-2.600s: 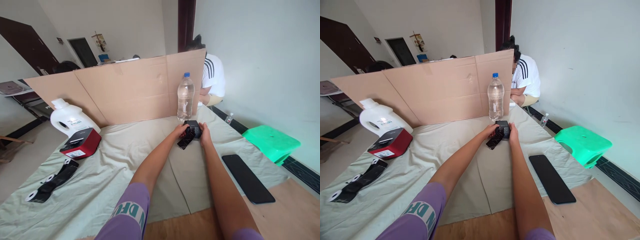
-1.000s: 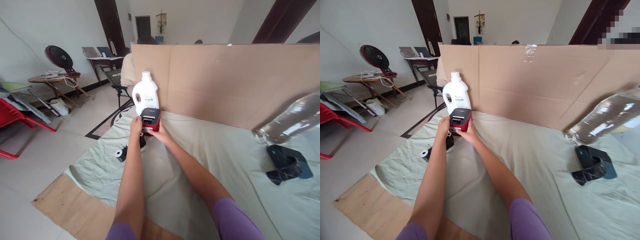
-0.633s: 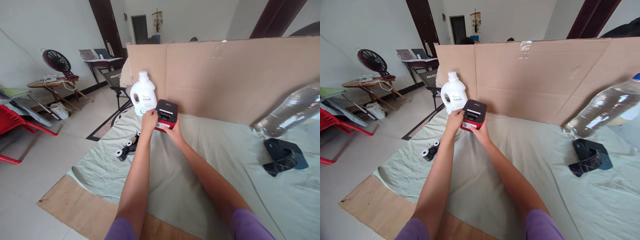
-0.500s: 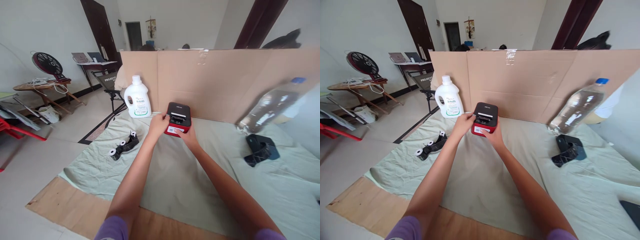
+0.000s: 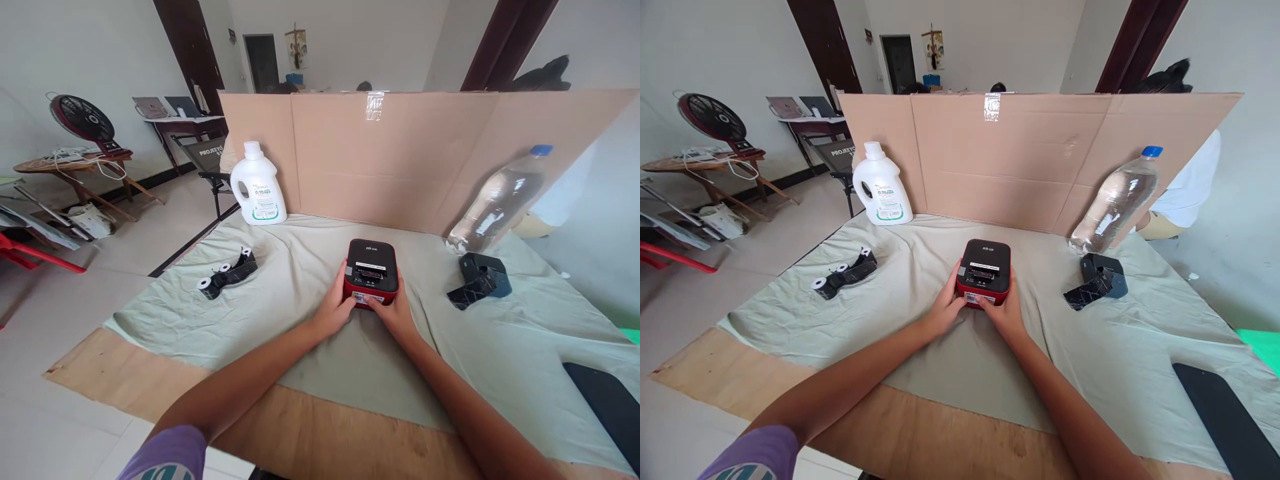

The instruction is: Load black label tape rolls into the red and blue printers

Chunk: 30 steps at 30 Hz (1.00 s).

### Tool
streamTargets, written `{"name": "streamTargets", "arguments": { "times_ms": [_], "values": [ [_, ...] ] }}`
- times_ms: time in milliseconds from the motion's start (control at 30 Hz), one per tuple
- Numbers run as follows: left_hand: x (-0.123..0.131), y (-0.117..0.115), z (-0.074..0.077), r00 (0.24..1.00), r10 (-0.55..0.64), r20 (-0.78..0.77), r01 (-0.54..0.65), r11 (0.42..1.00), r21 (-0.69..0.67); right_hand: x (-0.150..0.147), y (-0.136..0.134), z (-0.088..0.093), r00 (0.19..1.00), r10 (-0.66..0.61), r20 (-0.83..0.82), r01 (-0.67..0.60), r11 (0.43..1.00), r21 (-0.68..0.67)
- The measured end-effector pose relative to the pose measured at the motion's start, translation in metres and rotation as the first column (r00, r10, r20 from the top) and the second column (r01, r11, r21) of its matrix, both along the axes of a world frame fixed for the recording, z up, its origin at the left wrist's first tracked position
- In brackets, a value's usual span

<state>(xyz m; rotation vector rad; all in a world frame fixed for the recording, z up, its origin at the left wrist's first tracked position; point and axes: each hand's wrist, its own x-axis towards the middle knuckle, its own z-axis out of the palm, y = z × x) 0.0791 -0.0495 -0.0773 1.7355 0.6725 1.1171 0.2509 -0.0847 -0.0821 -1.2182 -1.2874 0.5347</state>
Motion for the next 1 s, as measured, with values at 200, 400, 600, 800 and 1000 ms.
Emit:
{"name": "streamTargets", "arguments": {
  "times_ms": [200, 400, 600, 800, 1000],
  "values": [
    [0.000, 0.002, -0.001, 0.999, -0.033, 0.008, 0.033, 0.999, -0.003, 0.003, -0.001, -0.001, 0.999, -0.035, 0.037, 0.036, 0.998, -0.054],
    [-0.004, 0.006, 0.000, 0.999, -0.034, 0.013, 0.034, 0.999, -0.012, 0.008, -0.004, -0.005, 0.982, -0.121, 0.147, 0.137, 0.985, -0.104],
    [-0.012, 0.015, 0.006, 0.963, 0.123, -0.238, -0.062, 0.967, 0.248, 0.010, -0.003, -0.009, 0.981, -0.106, 0.162, 0.120, 0.989, -0.084],
    [-0.011, 0.017, 0.002, 0.924, 0.323, -0.206, -0.180, 0.840, 0.512, 0.012, -0.007, -0.011, 0.929, -0.199, 0.313, 0.204, 0.979, 0.015],
    [-0.011, 0.018, 0.006, 0.930, 0.316, -0.188, -0.205, 0.870, 0.449, 0.012, -0.008, -0.005, 0.946, -0.159, 0.283, 0.163, 0.987, 0.009]
  ]
}}
